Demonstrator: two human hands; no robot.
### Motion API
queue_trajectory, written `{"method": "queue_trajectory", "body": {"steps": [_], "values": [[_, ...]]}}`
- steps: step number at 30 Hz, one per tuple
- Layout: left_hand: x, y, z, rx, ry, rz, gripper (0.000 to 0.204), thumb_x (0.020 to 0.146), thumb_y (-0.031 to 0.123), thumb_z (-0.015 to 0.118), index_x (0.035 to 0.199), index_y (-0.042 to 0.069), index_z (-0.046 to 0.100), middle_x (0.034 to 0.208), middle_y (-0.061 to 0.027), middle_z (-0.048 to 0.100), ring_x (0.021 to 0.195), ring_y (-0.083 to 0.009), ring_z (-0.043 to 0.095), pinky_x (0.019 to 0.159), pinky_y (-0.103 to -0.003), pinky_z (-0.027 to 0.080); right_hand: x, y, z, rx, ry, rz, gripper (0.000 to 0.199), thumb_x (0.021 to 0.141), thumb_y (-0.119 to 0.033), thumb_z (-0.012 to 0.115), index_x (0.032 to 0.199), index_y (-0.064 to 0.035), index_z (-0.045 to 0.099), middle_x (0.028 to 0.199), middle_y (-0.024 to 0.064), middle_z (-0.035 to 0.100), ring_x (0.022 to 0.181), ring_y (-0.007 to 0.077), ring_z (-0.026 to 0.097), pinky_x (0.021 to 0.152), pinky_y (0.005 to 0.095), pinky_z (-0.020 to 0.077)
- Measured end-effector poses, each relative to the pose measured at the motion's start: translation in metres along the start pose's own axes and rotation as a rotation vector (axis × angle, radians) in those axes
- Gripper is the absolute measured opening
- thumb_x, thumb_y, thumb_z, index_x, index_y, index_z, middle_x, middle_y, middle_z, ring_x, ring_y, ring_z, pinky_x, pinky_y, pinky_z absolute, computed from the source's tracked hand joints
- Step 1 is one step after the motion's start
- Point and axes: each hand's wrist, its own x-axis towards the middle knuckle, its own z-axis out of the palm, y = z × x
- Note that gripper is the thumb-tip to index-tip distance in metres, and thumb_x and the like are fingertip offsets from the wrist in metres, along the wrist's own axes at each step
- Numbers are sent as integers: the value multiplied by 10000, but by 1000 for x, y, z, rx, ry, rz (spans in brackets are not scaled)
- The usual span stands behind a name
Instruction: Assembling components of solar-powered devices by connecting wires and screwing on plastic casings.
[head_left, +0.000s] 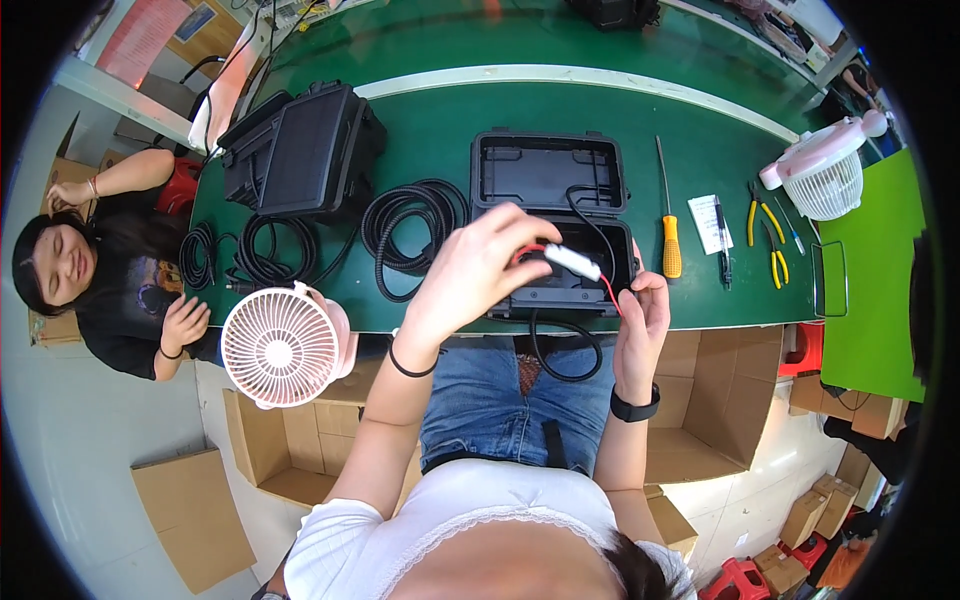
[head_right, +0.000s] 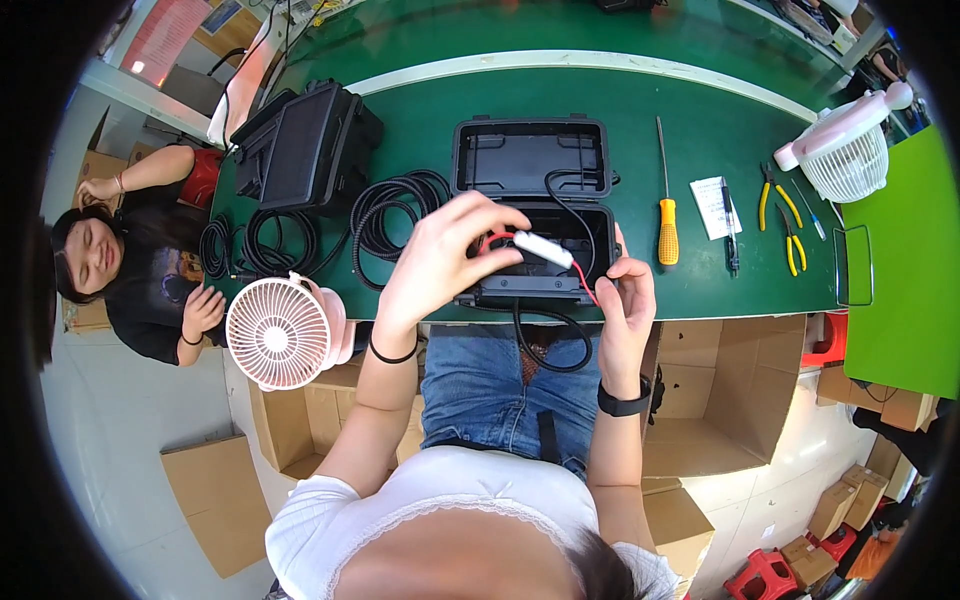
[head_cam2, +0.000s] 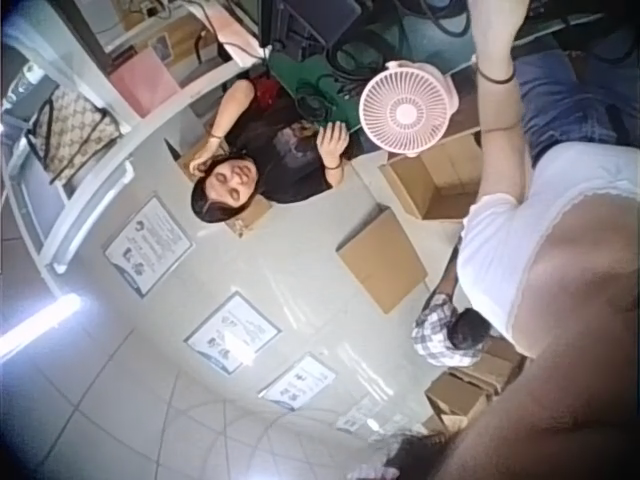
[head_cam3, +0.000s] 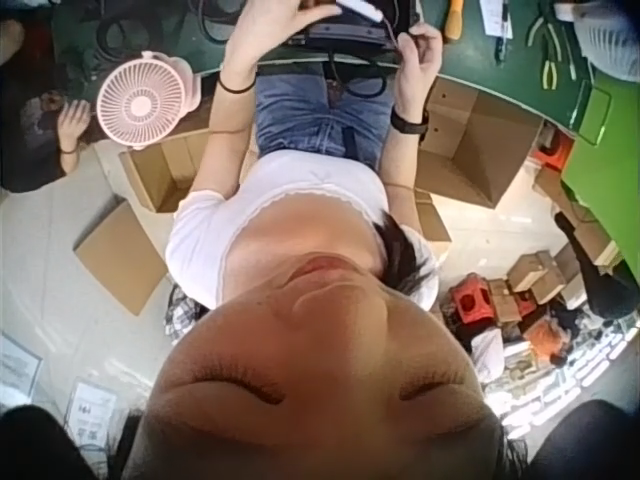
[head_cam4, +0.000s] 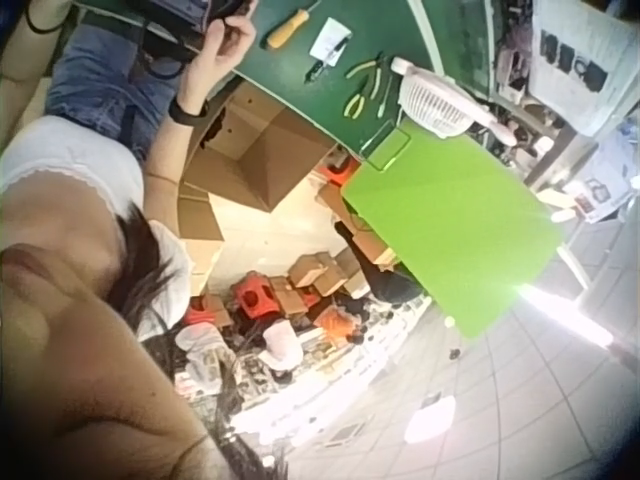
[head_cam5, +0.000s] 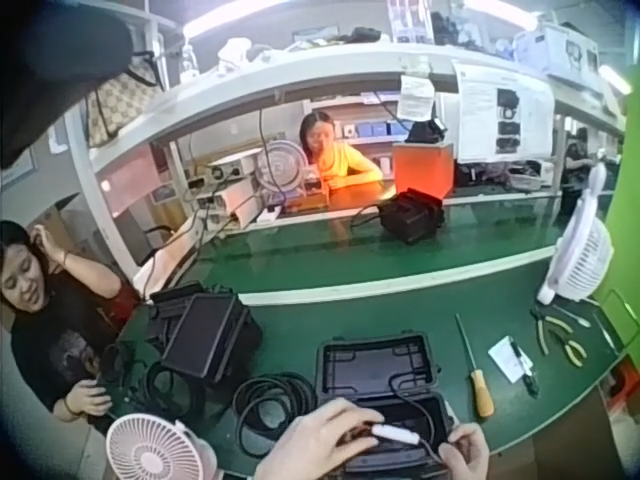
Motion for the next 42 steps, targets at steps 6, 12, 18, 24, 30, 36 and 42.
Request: {"method": "queue_trajectory", "body": {"steps": [6,12,18,24,30,36,42], "values": [[0,-3,12,199,164,-53,170,803,0,697,936,81,629,913,-62,606,792,-239,656,661,-358,538,0,3,-8,-28,-7,14,176,915,40,569,1027,-89,526,1243,56,519,972,74,490,886,215,382],[-12,-6,13,369,391,-96,172,692,-49,695,708,110,633,872,3,578,764,-216,567,593,-344,486,3,-1,-11,-71,-91,-3,129,926,-4,572,992,-111,541,1524,170,428,921,37,476,806,191,379],[-16,-15,-5,255,62,-11,196,739,21,737,895,132,779,936,-6,633,947,-222,572,840,-365,469,4,3,-14,-100,-80,-26,114,916,-10,604,977,-101,572,1549,210,400,1026,66,526,870,231,413],[-28,-15,-16,270,-219,-65,230,883,273,698,1024,105,768,1086,11,684,1104,-209,537,884,-383,401,1,5,-15,-74,-70,-16,120,911,4,596,974,-96,573,1537,192,416,942,58,519,839,225,412],[-12,11,-20,474,-153,-43,394,731,254,783,1103,132,741,1005,13,672,964,-217,522,864,-362,449,-2,5,-17,-79,-54,-18,124,911,4,591,1004,-73,563,1477,114,464,886,64,461,833,220,382],[-5,0,-8,330,-226,-146,326,784,127,751,1086,39,667,978,-136,667,877,-346,670,732,-424,539,-2,4,-14,-169,-56,1,342,921,-14,583,1263,-25,566,1496,115,460,1215,164,485,1061,304,346],[-11,3,0,93,-226,-82,265,918,142,647,1153,20,634,1122,-176,653,957,-397,660,804,-439,559,0,-6,6,-334,46,-219,485,914,0,525,1398,-32,532,1503,160,477,1443,299,378,1175,404,286]]}}
